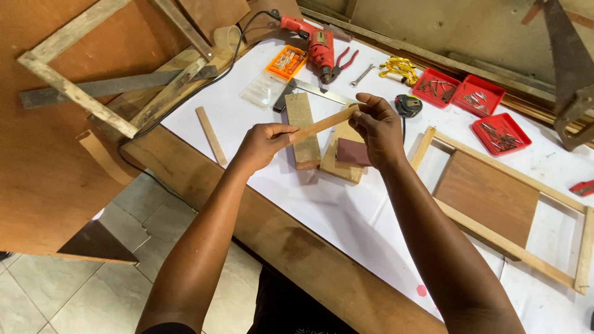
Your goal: Measuring and assembling a wooden frame using a tape measure and hammer.
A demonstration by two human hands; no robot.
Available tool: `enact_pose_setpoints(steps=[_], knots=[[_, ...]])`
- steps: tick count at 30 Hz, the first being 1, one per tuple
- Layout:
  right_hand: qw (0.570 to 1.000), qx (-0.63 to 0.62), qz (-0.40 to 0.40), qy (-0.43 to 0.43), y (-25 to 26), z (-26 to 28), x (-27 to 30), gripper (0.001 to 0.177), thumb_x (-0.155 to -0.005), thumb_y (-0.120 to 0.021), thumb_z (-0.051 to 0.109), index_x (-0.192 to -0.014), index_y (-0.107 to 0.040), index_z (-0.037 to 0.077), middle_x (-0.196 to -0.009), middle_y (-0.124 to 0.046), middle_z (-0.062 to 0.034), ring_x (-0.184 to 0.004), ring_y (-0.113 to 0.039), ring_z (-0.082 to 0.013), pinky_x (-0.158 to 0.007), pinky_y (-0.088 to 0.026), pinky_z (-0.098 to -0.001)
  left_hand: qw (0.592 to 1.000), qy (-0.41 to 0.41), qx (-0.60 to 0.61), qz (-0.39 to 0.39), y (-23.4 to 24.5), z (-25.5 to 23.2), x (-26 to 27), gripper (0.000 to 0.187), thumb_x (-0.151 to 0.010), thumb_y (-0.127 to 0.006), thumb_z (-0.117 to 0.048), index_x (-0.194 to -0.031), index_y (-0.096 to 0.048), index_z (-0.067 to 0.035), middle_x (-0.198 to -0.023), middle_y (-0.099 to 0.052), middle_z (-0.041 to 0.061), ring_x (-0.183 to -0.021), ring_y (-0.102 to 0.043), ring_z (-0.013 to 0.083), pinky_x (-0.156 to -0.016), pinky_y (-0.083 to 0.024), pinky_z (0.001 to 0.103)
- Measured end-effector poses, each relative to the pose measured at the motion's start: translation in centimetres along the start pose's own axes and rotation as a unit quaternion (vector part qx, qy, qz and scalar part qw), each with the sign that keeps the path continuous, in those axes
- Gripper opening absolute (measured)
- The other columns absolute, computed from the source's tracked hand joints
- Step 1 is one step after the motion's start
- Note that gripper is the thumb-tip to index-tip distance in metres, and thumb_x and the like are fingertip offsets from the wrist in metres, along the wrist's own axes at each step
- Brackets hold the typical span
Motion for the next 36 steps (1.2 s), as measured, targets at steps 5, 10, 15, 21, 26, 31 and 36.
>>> enact_pose_setpoints(steps=[5, 10, 15, 21, 26, 31, 36], knots=[[0.998, 0.007, -0.059, 0.025, 2.6, 1.2, 1.8, 0.03, -0.099, -0.066, 0.001, -0.128, -0.058, 0.003, -0.102, -0.069, -0.0066, -0.084, -0.066, -0.0133, -0.079, -0.06, -0.0279, 0.99, -0.013, 0.045, 0.13, -4.6, -1.2, -1.3, 0.039, -0.094, -0.076, -0.021, -0.127, -0.074, -0.001, -0.101, -0.077, 0.007, -0.087, -0.067, 0.0086, -0.075, -0.054, 0.024], [0.987, 0.091, -0.128, 0.047, 5.4, 3.8, 5.0, 0.035, -0.099, -0.067, 0.006, -0.131, -0.052, 0.011, -0.096, -0.065, -0.0066, -0.08, -0.067, -0.0115, -0.072, -0.061, -0.0287, 0.954, -0.024, 0.129, 0.271, -11.6, -5.3, -1.5, 0.048, -0.088, -0.078, -0.02, -0.131, -0.065, -0.001, -0.102, -0.075, 0.003, -0.091, -0.07, 0.0101, -0.074, -0.06, 0.026], [0.97, 0.177, -0.16, 0.052, 9.9, 5.1, 8.2, 0.025, -0.1, -0.068, 0.011, -0.123, -0.058, 0.006, -0.094, -0.068, -0.0047, -0.08, -0.066, -0.0097, -0.07, -0.061, -0.0272, 0.94, 0.025, 0.054, 0.336, -17.4, -10.4, -0.9, 0.041, -0.094, -0.069, -0.026, -0.131, -0.065, -0.007, -0.095, -0.077, 0.004, -0.077, -0.075, 0.0135, -0.068, -0.058, 0.029], [0.941, 0.261, -0.214, 0.017, 15.3, 6.8, 13.2, 0.026, -0.097, -0.067, 0.011, -0.121, -0.065, 0.002, -0.098, -0.073, -0.0053, -0.079, -0.067, -0.0085, -0.063, -0.056, -0.0247, 0.934, 0.002, 0.045, 0.354, -24.9, -12.4, -1.3, 0.037, -0.096, -0.069, -0.03, -0.126, -0.069, -0.008, -0.093, -0.078, 0.003, -0.071, -0.074, 0.0117, -0.063, -0.061, 0.027], [0.918, 0.311, -0.244, 0.009, 18.7, 7.7, 17.1, 0.033, -0.097, -0.068, 0.01, -0.129, -0.066, 0.001, -0.102, -0.074, -0.0076, -0.079, -0.067, -0.0095, -0.065, -0.056, -0.0247, 0.926, -0.026, 0.005, 0.377, -29.4, -14.8, -0.4, 0.04, -0.093, -0.073, -0.028, -0.129, -0.069, -0.01, -0.087, -0.079, 0.004, -0.072, -0.075, 0.0103, -0.062, -0.058, 0.027], [0.925, 0.3, -0.232, -0.018, 21.6, 7.9, 19.3, 0.043, -0.094, -0.067, 0.009, -0.136, -0.061, 0.003, -0.107, -0.074, -0.009, -0.08, -0.069, -0.0112, -0.068, -0.058, -0.0266, 0.927, -0.023, -0.011, 0.373, -32.5, -17.1, 0.9, 0.047, -0.091, -0.073, -0.022, -0.136, -0.063, -0.012, -0.086, -0.079, 0.004, -0.07, -0.076, 0.0119, -0.061, -0.061, 0.026], [0.867, 0.422, -0.248, -0.096, 21.9, 9.9, 21.0, 0.047, -0.092, -0.069, 0.012, -0.138, -0.061, 0.008, -0.113, -0.077, -0.0092, -0.088, -0.075, -0.0135, -0.076, -0.062, -0.0272, 0.934, -0.025, -0.091, 0.346, -35.9, -17.4, 0.6, 0.048, -0.092, -0.072, -0.025, -0.138, -0.061, -0.015, -0.085, -0.079, 0.006, -0.069, -0.076, 0.0125, -0.059, -0.06, 0.03]])
Point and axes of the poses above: each hand's wrist, its own x-axis away from the middle knuckle, its own y-axis out of the back of the hand, z = x × y, the point moved 5 cm from there along -x, towards the middle knuckle
